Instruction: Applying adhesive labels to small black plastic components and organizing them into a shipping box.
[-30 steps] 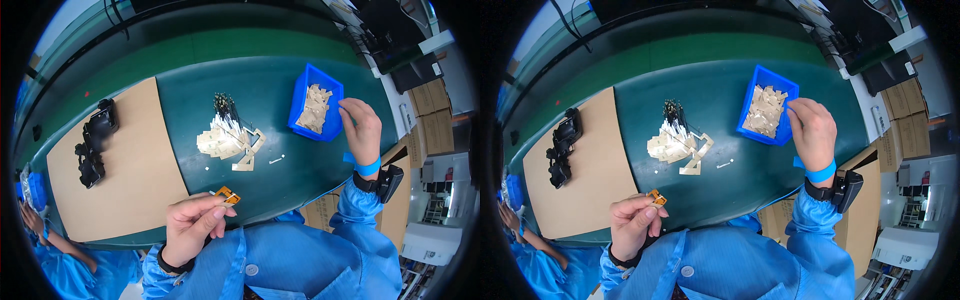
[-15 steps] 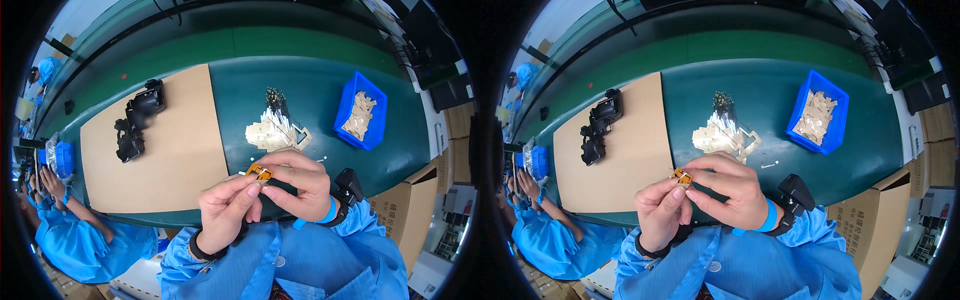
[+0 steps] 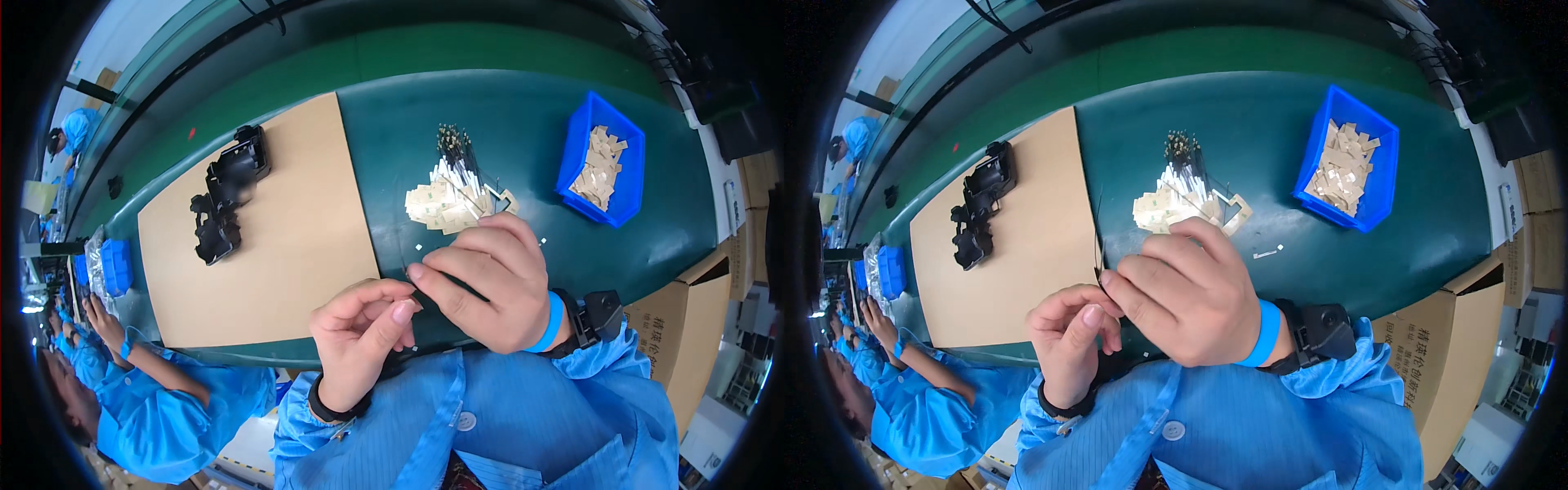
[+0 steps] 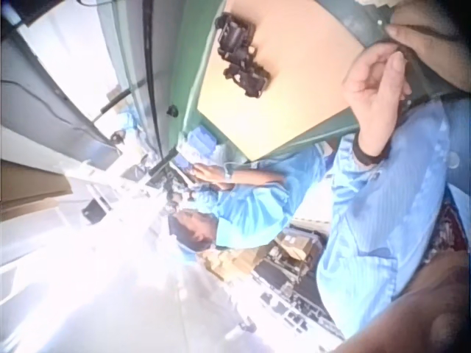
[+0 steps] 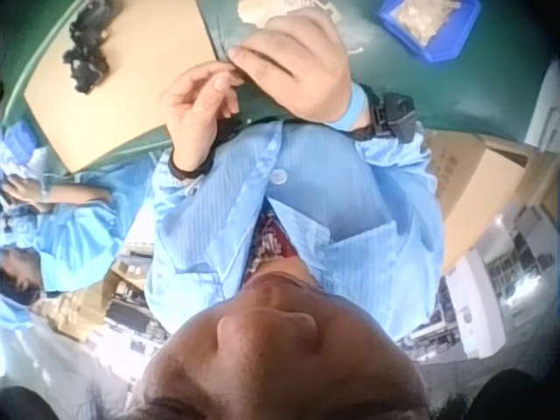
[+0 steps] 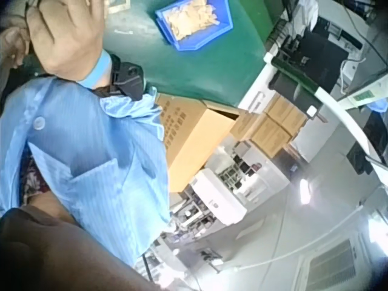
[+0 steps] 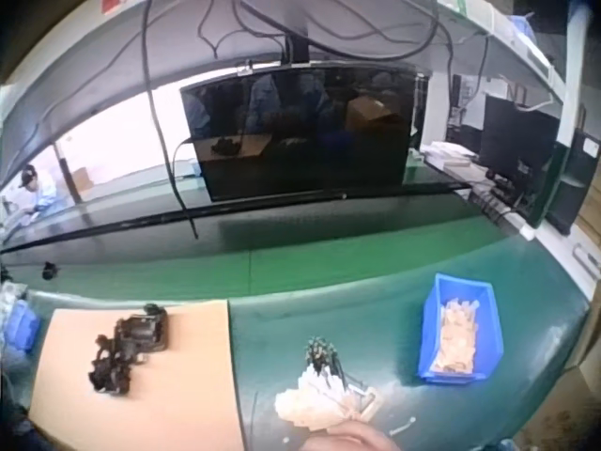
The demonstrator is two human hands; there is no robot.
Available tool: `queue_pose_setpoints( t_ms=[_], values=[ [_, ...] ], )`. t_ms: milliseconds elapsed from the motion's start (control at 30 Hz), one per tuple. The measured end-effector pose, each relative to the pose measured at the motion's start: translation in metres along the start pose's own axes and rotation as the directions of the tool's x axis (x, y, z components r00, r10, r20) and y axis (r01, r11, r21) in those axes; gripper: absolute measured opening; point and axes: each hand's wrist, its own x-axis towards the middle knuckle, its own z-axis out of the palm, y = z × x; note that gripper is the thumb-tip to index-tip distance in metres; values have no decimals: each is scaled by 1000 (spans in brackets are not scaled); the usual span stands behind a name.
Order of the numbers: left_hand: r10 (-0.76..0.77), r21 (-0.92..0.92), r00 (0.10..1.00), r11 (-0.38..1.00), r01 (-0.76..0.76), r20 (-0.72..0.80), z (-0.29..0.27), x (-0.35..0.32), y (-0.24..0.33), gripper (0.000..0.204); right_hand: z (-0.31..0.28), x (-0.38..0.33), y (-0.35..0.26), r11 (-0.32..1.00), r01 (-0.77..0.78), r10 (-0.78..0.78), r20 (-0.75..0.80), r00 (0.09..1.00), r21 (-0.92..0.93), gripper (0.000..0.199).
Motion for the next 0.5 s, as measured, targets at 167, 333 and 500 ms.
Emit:
queue_pose_setpoints(
  t_ms=[167,333,500],
  values=[
    [-12,-136,999,991,5,-51,2,-2,-2,14,1,-2,-8,994,56,-59,-29,998,-96,21],
    [14,-125,997,992,-24,-78,1,-3,-7,13,-3,0,-5,995,-5,6,-11,1000,102,25],
    [58,-75,995,995,-64,-77,1,-5,-6,11,-6,0,7,907,-207,216,18,976,367,27]
  ],
)
